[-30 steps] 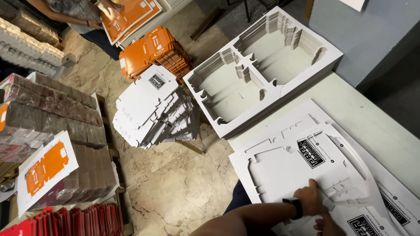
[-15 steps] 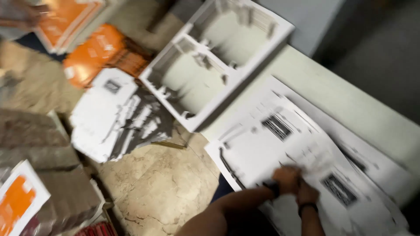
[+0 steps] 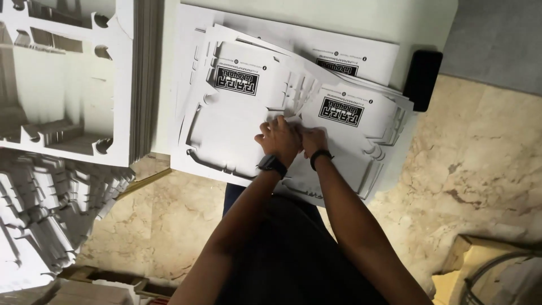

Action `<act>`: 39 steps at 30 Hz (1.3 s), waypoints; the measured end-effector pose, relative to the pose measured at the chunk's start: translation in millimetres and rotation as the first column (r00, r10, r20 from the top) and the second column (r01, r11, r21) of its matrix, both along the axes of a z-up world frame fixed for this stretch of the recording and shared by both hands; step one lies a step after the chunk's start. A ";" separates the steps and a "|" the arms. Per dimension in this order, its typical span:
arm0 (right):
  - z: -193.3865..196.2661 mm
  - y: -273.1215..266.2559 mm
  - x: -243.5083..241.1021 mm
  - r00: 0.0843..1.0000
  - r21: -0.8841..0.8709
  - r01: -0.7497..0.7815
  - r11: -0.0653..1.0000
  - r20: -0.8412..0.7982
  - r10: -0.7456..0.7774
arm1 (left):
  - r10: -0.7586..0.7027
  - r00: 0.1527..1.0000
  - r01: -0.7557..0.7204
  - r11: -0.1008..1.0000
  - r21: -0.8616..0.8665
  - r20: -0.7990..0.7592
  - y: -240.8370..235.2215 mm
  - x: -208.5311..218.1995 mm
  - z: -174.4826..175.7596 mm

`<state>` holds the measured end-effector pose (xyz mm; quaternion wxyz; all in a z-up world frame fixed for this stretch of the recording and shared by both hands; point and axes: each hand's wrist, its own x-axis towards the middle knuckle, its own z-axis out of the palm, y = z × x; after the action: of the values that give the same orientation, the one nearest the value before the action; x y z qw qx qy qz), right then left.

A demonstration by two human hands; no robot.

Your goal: Manually removing waste material from die-cut cardboard sheets to prepare them for assembly.

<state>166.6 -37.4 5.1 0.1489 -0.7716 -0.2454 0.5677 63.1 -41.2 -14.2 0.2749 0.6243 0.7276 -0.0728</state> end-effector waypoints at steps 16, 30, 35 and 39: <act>12.7 -0.7 2.9 0.996 -0.067 0.013 0.998 -0.092 -0.019 | 0.313 0.883 -0.250 0.944 -0.213 0.350 49.1 -34.1 41.8; 49.1 21.9 1.4 0.999 -0.202 0.030 0.979 -0.004 -0.032 | 0.193 0.931 -0.090 0.943 -0.319 0.308 46.9 -46.4 -26.1; 30.5 16.6 -2.1 0.998 -0.213 0.060 0.975 0.011 -0.059 | 0.149 0.966 -0.097 0.966 -0.241 0.210 44.3 -30.1 -4.0; 21.3 12.7 -0.8 0.998 -0.206 0.063 0.976 0.016 -0.061 | 0.000 0.993 0.026 0.975 -0.221 0.114 38.6 -31.8 -14.8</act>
<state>165.8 -24.7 26.4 0.0842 -0.7928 -0.1618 0.5815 31.3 -2.6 -29.0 0.3831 0.5976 0.6941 -0.1198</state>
